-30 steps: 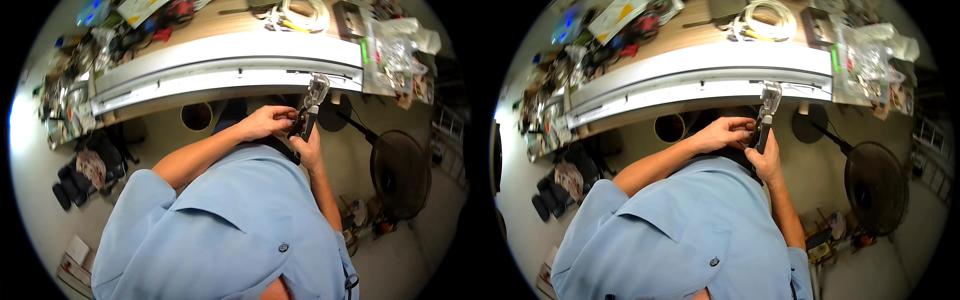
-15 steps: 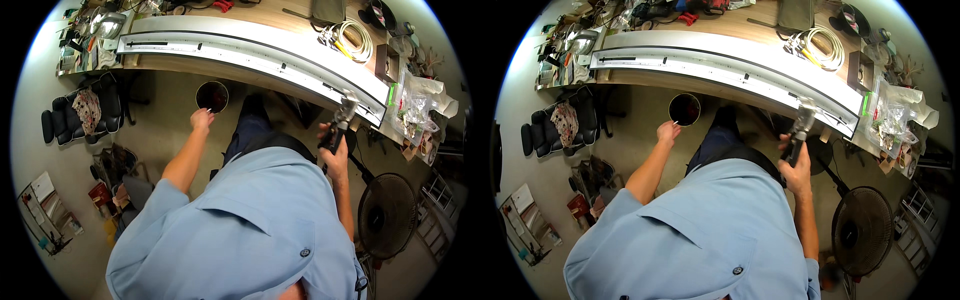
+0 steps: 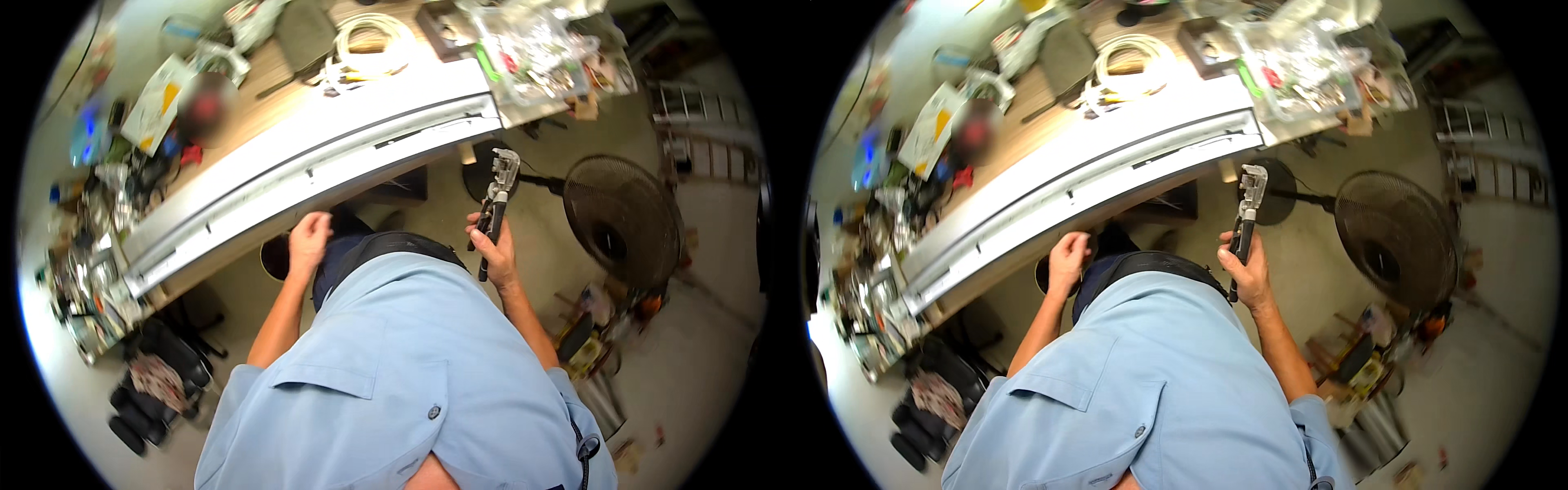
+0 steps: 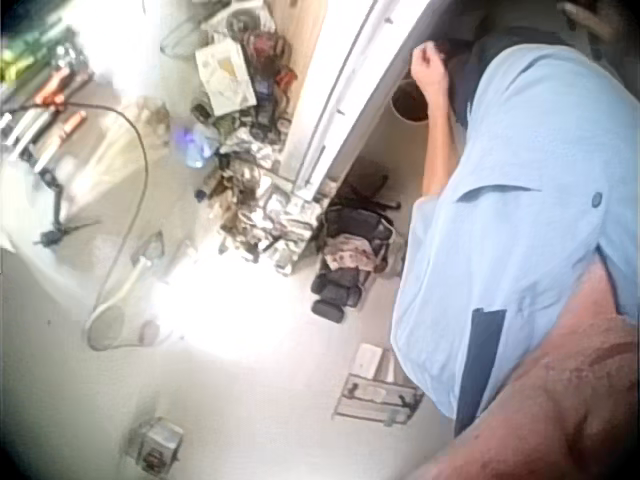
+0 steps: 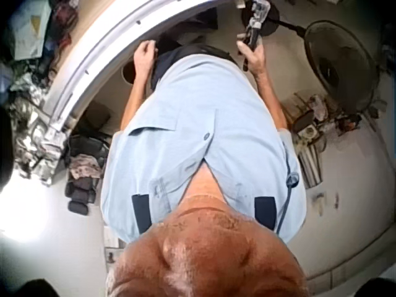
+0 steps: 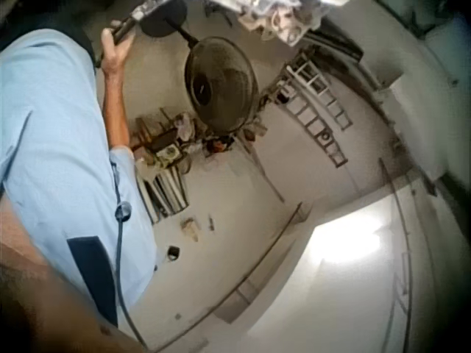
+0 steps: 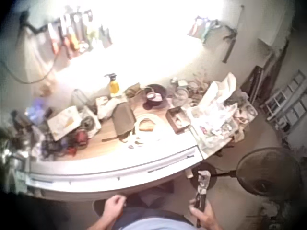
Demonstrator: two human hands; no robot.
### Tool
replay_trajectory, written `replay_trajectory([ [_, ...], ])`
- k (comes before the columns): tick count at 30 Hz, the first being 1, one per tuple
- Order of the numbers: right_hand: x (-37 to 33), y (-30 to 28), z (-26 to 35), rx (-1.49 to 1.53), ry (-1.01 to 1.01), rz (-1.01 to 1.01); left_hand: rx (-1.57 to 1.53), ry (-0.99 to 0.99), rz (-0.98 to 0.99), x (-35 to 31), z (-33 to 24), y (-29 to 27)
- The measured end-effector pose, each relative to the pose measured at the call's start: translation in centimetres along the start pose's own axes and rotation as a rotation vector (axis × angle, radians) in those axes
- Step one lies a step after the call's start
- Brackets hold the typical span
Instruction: The person assembles a long white light fixture on a workbench. They use red scissors to cut a black strip, apply a white adhesive strip, and use pliers to secure components. The person then handles a white electrical cable, stripping the ends and preparing it for connection.
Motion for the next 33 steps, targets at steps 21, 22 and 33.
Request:
replay_trajectory([
  [21, -8.9, 3.4, -2.9, 0.510, 0.065, -0.594, 0.558, 0.795, 0.531, 14.9, -25.4, 31.0],
  [22, -8.2, 3.4, -3.3, 0.592, 0.073, -0.546, 0.498, 0.785, 0.531, 14.4, -25.6, 30.2],
  [33, 2.7, 6.2, 1.0, 1.145, 0.244, -0.006, 0.157, 0.400, 0.828, 10.2, -24.9, 21.3],
])
Point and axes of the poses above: each hand's wrist, its own x-axis towards the middle knuckle, its own y-axis out of the palm, z = x × y, the point moved 5 cm from there along x, towards the middle knuckle, and after that the axes turned 5 degrees about x, right-handed, at the moved point
